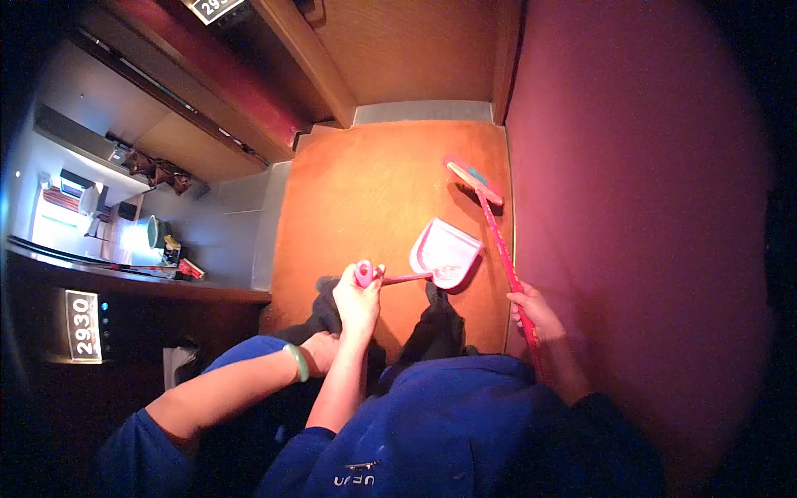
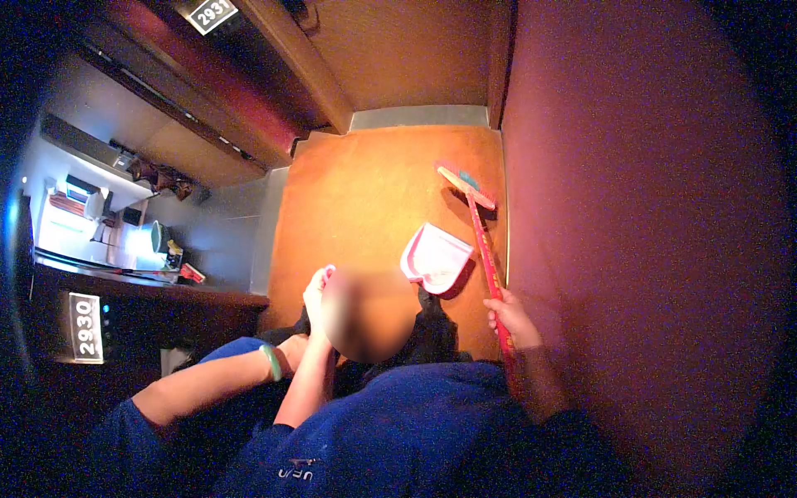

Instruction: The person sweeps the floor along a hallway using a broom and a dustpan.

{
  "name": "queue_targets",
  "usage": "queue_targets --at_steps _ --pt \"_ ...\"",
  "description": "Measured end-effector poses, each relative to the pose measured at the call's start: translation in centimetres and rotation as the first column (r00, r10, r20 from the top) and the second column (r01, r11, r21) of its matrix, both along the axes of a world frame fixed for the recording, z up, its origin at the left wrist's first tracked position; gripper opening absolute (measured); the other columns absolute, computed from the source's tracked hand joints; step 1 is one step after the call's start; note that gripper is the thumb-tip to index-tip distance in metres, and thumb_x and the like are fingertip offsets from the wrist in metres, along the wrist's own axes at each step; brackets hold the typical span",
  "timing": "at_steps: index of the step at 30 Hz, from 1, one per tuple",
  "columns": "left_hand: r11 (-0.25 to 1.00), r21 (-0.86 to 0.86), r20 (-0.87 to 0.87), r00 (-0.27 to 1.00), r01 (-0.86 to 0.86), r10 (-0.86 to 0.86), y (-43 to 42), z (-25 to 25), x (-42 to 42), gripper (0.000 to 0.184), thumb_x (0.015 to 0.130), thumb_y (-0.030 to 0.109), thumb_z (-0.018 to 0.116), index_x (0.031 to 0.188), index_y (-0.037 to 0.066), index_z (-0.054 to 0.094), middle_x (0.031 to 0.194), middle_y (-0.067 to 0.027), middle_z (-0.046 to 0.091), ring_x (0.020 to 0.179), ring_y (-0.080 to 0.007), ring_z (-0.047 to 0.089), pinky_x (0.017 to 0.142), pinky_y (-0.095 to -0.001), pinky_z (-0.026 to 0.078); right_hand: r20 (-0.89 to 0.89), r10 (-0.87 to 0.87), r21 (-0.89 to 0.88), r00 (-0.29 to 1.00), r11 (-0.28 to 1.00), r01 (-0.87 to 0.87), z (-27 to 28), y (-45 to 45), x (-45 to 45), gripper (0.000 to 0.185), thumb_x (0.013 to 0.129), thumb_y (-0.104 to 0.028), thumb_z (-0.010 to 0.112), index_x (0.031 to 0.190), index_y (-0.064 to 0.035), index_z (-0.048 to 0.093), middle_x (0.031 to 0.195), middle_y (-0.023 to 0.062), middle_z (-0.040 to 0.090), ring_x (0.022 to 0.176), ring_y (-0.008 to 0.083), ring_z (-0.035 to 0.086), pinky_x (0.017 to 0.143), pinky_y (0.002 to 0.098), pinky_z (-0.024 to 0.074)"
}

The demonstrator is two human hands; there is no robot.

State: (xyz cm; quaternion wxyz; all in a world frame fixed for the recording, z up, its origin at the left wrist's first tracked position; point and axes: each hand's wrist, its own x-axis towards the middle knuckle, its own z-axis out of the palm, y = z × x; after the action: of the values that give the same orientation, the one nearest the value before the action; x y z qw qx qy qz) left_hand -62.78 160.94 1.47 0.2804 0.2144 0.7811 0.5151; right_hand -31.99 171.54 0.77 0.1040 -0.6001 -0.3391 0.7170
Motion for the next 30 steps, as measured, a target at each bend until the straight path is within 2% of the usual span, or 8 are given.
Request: queue_targets --at_steps 7,15,18,23,25,26,29,30 --pt "0.991 0.124 -0.030 0.999 -0.038 0.042 12.2 -2.8 -8.3 0.020 0.070 0.009 0.067 0.070 -0.001 0.049 0.059 -0.0094 0.049 0.056 -0.0108 0.043 0.054 -0.0267 0.042 -0.027 0.097 0.018 0.995 0.995 -0.096 -0.6 11.5 -4.0 0.025 0.077 -0.008 0.053 0.101 -0.0090 0.045 0.053 -0.0029 0.041 0.044 0.0087 0.042 0.039 0.0239 0.0378" --pt "0.997 0.077 -0.166 0.986 -0.018 0.030 20.2 -3.1 -16.1 0.020 0.071 0.008 0.067 0.068 0.000 0.048 0.058 -0.0051 0.044 0.055 -0.0080 0.039 0.053 -0.0231 0.039 0.318 0.246 -0.129 0.916 0.968 -0.215 -3.8 16.8 -6.7 0.036 0.075 -0.004 0.052 0.109 -0.0024 0.040 0.057 0.0063 0.048 0.042 0.0153 0.047 0.039 0.0278 0.0398" --pt "0.996 0.071 -0.135 0.989 -0.050 0.059 23.0 -2.5 -17.4 0.023 0.073 0.006 0.065 0.065 0.000 0.044 0.057 -0.0028 0.040 0.056 -0.0075 0.036 0.053 -0.0218 0.038 0.581 0.351 -0.103 0.734 0.926 -0.362 -2.7 19.0 -9.4 0.041 0.070 0.001 0.050 0.110 0.0024 0.041 0.065 0.0086 0.052 0.045 0.0152 0.049 0.039 0.0269 0.0383" --pt "0.997 -0.001 -0.183 0.981 -0.072 0.070 28.5 -6.3 -21.3 0.022 0.073 0.006 0.065 0.065 0.000 0.045 0.056 -0.0027 0.040 0.055 -0.0081 0.035 0.052 -0.0221 0.037 0.461 0.391 -0.192 0.797 0.920 -0.341 0.0 27.3 -12.3 0.045 0.069 0.002 0.048 0.113 0.0019 0.043 0.067 0.0056 0.051 0.047 0.0133 0.047 0.040 0.0262 0.0382" --pt "0.997 0.054 -0.133 0.989 -0.053 0.060 29.7 -6.4 -21.9 0.022 0.073 0.006 0.065 0.066 0.000 0.045 0.056 -0.0033 0.041 0.055 -0.0083 0.036 0.052 -0.0223 0.036 0.482 0.223 -0.138 0.847 0.974 -0.178 1.7 28.3 -12.8 0.047 0.069 0.003 0.048 0.116 -0.0009 0.044 0.067 0.0032 0.051 0.051 0.0114 0.047 0.039 0.0271 0.0377" --pt "0.997 -0.061 -0.213 0.977 -0.042 0.028 30.9 -5.8 -22.1 0.020 0.074 0.003 0.064 0.067 0.000 0.045 0.058 -0.0031 0.045 0.057 -0.0075 0.041 0.054 -0.0216 0.039 0.461 0.213 0.064 0.862 0.960 -0.271 -4.3 27.7 -8.3 0.046 0.070 0.002 0.049 0.115 -0.0023 0.045 0.067 0.0024 0.050 0.054 0.0109 0.048 0.039 0.0290 0.0381" --pt "0.999 0.028 -0.091 0.995 -0.030 0.032 37.0 -7.2 -25.0 0.019 0.074 0.001 0.063 0.068 0.000 0.046 0.061 -0.0025 0.048 0.061 -0.0069 0.045 0.058 -0.0210 0.041 0.432 0.272 0.172 0.860 0.911 -0.375 -8.5 36.3 -8.3 0.037 0.072 -0.003 0.053 0.108 -0.0029 0.050 0.067 0.0063 0.052 0.056 0.0192 0.049 0.050 0.0339 0.0417" --pt "0.999 -0.034 -0.102 0.995 -0.001 -0.003 38.7 -7.0 -26.0 0.017 0.074 -0.001 0.063 0.069 -0.001 0.047 0.063 -0.0018 0.049 0.064 -0.0068 0.047 0.060 -0.0210 0.042 0.422 0.243 0.005 0.874 0.963 -0.270 -6.5 39.9 -11.4 0.034 0.072 -0.004 0.054 0.106 -0.0031 0.050 0.066 0.0057 0.051 0.057 0.0186 0.049 0.051 0.0334 0.0416"
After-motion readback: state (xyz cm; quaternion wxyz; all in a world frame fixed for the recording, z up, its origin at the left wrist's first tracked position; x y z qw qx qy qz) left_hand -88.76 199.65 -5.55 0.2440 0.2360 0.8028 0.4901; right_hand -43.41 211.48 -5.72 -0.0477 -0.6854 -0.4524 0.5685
